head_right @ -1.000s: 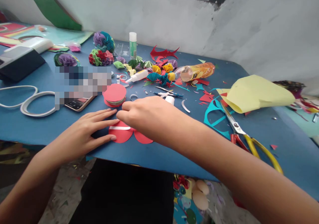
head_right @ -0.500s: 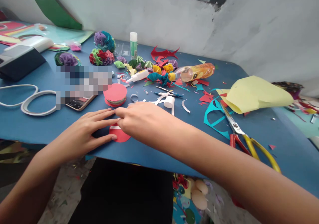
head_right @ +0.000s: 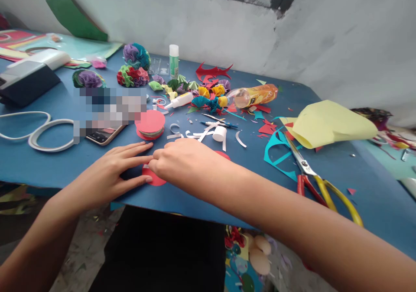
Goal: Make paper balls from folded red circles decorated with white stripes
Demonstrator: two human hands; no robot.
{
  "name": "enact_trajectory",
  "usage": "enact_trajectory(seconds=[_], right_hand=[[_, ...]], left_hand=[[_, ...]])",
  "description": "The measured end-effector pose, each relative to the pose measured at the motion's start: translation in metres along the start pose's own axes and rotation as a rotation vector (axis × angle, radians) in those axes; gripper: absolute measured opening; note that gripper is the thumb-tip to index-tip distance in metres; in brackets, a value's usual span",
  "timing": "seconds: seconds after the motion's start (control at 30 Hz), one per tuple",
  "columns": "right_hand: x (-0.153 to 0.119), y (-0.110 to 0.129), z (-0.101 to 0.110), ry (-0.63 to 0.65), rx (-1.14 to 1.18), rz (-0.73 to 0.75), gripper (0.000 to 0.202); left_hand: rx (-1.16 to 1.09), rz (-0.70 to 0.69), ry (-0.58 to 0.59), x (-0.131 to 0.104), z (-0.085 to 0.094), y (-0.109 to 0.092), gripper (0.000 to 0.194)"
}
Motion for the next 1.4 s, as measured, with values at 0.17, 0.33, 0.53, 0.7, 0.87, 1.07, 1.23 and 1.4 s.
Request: enact_trajectory(seconds=[0.17,0.33,0.53,0.7,0.87,1.07,1.23,1.4], right_hand=[[0.003,0.003,0.003,0.015,0.033,-0.023,0.01],[0.001,0.001,0.004,0.07,0.064,-0.087,0.013],[-0.012,-0.012,-0.003,0.098,0.09,-0.135,0.016],[-0.023,-0.021,-0.007,0.078,0.095,-0.167,0.017],[-0.026,-0.014,-0.009,0.099,0.044,-0.112,0.021],[-0.049,-0.018,-0.008,-0.112,-0.02,-0.126,0.041],[-0.091,-0.038,-0.012,-0.285,0.064,-0.297,0.053],[-0.129,-0.056,-0.03,-0.308,0.379,-0.447,0.052]], left_hand=[[0.031,0.001,0.017,0.0,-0.002,0.001,0.052],[0.025,0.013,0.02,0.0,-0.001,0.001,0.052],[0.016,0.03,0.022,0.0,0.0,0.0,0.052],[0.021,0.03,0.022,0.0,0.0,0.001,0.051],[0.04,0.031,0.014,0.001,-0.001,0.001,0.051],[0.036,0.047,0.021,0.001,-0.002,0.003,0.05],[0.037,0.045,0.029,0.0,-0.002,0.003,0.051],[0.031,0.061,0.035,0.0,-0.001,0.004,0.051]])
Point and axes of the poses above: each hand's wrist, its own x-axis towards the middle knuckle, its own z-axis out of the back of the hand, y = z × x, the point moved 7 cm from there along x, towards the middle knuckle, and after that the axes turned 2 degrees about z, right-handed, at the moved point
